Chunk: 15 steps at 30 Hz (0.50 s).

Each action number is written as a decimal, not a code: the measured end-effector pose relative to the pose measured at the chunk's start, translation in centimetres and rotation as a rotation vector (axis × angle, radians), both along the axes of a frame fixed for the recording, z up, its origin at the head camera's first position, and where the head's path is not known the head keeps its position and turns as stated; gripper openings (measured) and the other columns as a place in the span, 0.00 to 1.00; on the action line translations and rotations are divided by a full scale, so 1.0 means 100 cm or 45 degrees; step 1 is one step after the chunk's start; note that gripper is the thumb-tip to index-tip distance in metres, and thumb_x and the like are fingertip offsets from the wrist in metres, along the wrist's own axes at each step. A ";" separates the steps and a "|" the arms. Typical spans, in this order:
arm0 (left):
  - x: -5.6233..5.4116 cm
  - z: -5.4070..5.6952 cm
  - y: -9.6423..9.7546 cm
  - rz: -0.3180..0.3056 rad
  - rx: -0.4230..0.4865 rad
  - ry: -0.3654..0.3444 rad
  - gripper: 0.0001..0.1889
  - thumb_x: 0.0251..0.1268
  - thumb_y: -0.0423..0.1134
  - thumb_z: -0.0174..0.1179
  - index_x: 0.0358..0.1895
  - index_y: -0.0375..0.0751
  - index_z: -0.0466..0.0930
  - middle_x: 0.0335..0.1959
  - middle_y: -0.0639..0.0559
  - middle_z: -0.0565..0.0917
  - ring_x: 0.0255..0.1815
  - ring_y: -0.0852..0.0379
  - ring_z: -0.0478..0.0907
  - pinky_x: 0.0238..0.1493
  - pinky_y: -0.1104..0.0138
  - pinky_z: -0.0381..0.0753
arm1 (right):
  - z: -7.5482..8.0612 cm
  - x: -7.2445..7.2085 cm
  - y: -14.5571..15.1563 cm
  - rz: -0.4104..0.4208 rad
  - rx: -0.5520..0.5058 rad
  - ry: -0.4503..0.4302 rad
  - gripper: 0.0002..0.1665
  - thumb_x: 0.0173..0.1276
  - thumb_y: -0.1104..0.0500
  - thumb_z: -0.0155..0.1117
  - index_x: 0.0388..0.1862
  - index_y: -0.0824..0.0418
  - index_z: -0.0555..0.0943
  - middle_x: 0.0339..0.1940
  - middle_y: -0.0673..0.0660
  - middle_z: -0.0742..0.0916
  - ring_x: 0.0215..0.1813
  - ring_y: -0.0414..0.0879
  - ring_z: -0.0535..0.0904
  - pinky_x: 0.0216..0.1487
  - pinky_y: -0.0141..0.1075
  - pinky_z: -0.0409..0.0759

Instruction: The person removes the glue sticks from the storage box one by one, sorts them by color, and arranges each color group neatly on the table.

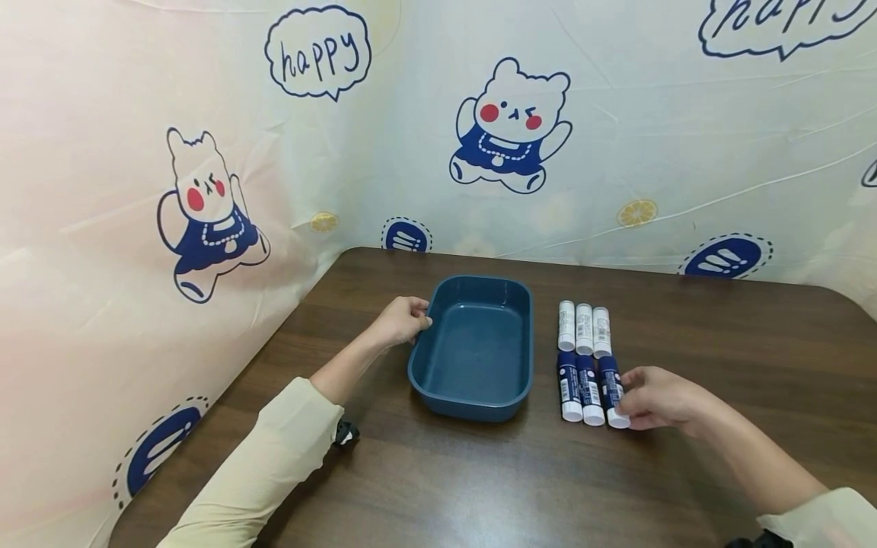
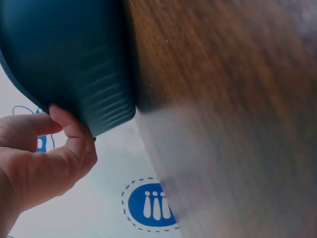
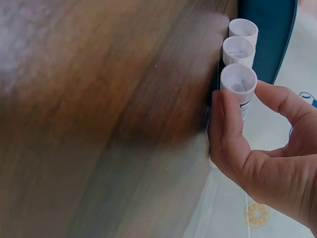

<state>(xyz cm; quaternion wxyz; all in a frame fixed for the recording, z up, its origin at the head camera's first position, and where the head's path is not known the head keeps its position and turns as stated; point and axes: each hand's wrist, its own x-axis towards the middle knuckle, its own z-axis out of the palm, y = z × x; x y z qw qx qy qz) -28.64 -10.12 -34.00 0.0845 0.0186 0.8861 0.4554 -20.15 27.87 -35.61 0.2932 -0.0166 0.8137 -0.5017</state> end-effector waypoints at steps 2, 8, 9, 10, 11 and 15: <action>0.000 0.000 0.000 0.001 0.000 -0.002 0.20 0.66 0.31 0.52 0.61 0.29 0.68 0.29 0.46 0.72 0.21 0.56 0.68 0.31 0.62 0.78 | 0.000 -0.001 -0.001 0.004 0.013 0.003 0.40 0.57 0.67 0.57 0.58 0.86 0.47 0.45 0.68 0.74 0.43 0.50 0.75 0.46 0.46 0.77; 0.000 0.000 -0.001 0.001 0.003 -0.010 0.21 0.67 0.31 0.52 0.61 0.29 0.67 0.28 0.47 0.71 0.21 0.56 0.68 0.32 0.61 0.78 | 0.000 -0.003 -0.003 0.007 0.029 -0.007 0.39 0.56 0.68 0.57 0.58 0.85 0.48 0.44 0.68 0.74 0.43 0.50 0.75 0.47 0.47 0.77; 0.001 0.000 -0.001 0.000 0.001 -0.009 0.21 0.67 0.31 0.52 0.62 0.29 0.67 0.28 0.47 0.71 0.20 0.56 0.68 0.32 0.61 0.78 | 0.000 -0.003 -0.003 0.008 0.030 -0.006 0.40 0.56 0.68 0.58 0.58 0.85 0.48 0.44 0.68 0.74 0.43 0.50 0.75 0.47 0.47 0.77; 0.001 0.000 -0.001 0.000 0.000 -0.008 0.21 0.67 0.31 0.52 0.62 0.29 0.67 0.28 0.47 0.71 0.20 0.57 0.68 0.33 0.60 0.78 | 0.000 -0.003 -0.004 0.010 0.031 -0.005 0.40 0.56 0.68 0.58 0.58 0.85 0.48 0.44 0.68 0.74 0.43 0.49 0.75 0.47 0.47 0.77; 0.001 0.000 -0.001 -0.001 -0.002 -0.006 0.21 0.67 0.31 0.52 0.62 0.29 0.66 0.27 0.47 0.71 0.19 0.57 0.68 0.33 0.60 0.79 | 0.000 -0.003 -0.004 0.012 0.033 -0.003 0.40 0.56 0.68 0.58 0.58 0.85 0.47 0.43 0.67 0.74 0.42 0.49 0.75 0.47 0.47 0.77; 0.001 0.001 -0.001 -0.003 -0.004 -0.005 0.21 0.67 0.31 0.52 0.62 0.29 0.66 0.28 0.47 0.71 0.19 0.57 0.68 0.34 0.59 0.79 | 0.000 -0.003 -0.005 0.031 0.053 0.011 0.41 0.57 0.67 0.60 0.58 0.85 0.48 0.41 0.65 0.76 0.41 0.49 0.76 0.46 0.46 0.78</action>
